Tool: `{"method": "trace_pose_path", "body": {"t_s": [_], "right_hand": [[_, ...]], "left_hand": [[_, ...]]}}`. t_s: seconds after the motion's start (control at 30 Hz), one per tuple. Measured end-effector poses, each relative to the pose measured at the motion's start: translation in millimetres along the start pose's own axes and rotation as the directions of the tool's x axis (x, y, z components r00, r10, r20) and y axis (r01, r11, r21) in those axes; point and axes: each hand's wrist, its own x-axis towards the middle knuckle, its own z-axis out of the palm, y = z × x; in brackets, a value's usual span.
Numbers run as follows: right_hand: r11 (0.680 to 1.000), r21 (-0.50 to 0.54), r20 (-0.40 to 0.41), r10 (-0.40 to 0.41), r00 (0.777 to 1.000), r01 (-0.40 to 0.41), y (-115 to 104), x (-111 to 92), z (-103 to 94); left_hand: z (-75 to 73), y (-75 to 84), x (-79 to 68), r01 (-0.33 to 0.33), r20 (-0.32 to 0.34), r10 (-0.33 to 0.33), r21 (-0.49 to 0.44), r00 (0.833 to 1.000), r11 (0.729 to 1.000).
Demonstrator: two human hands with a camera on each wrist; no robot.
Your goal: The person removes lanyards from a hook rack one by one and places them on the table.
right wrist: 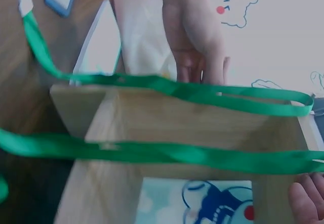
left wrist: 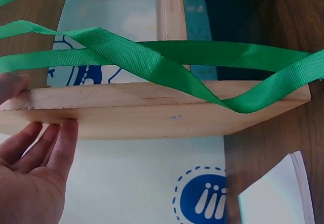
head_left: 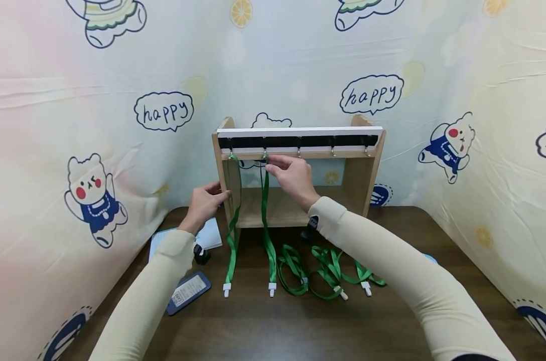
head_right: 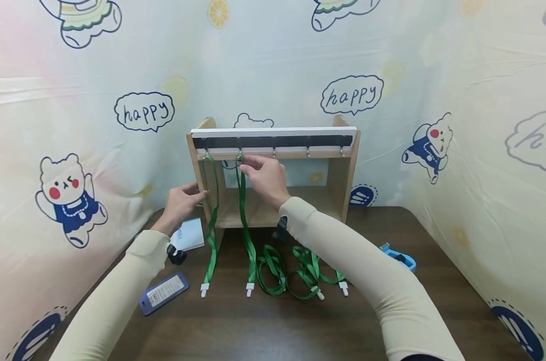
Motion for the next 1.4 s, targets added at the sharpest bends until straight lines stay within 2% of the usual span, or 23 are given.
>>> {"method": "trace_pose_path", "body": {"t_s": [0.2,0.47,0.9,1.07,1.23,1.4], "right_hand": [[0.990,0.098,-0.024,0.107,0.994,-0.104,0.0,0.7,12.3],[0.980,0.163,-0.092,0.132,0.987,-0.116,-5.4,3.2,27.3],[0.967,0.219,-0.162,0.170,0.972,-0.133,-7.5,8.8,39.1],[0.967,0.209,-0.186,0.184,0.965,-0.144,-11.7,11.9,42.3],[0.978,0.138,-0.207,0.181,0.961,-0.155,-13.2,13.8,44.2],[0.981,0.104,-0.179,0.178,0.968,-0.161,-10.4,12.0,41.5]], "left_hand": [[1.6,-1.4,1.4,0.002,0.004,-0.002,-0.016,1.000,1.000],[0.8,-3.6,2.5,-0.014,-0.006,0.014,-0.020,1.000,1.000],[-0.2,-4.2,2.5,-0.003,-0.003,0.003,-0.010,1.000,1.000],[-1.5,-1.6,4.1,-0.007,-0.011,0.007,-0.006,1.000,1.000],[-1.7,0.3,3.3,-0.007,-0.012,0.007,-0.012,1.000,1.000],[-0.5,-0.3,1.8,0.004,-0.006,-0.004,-0.013,1.000,1.000]]}}
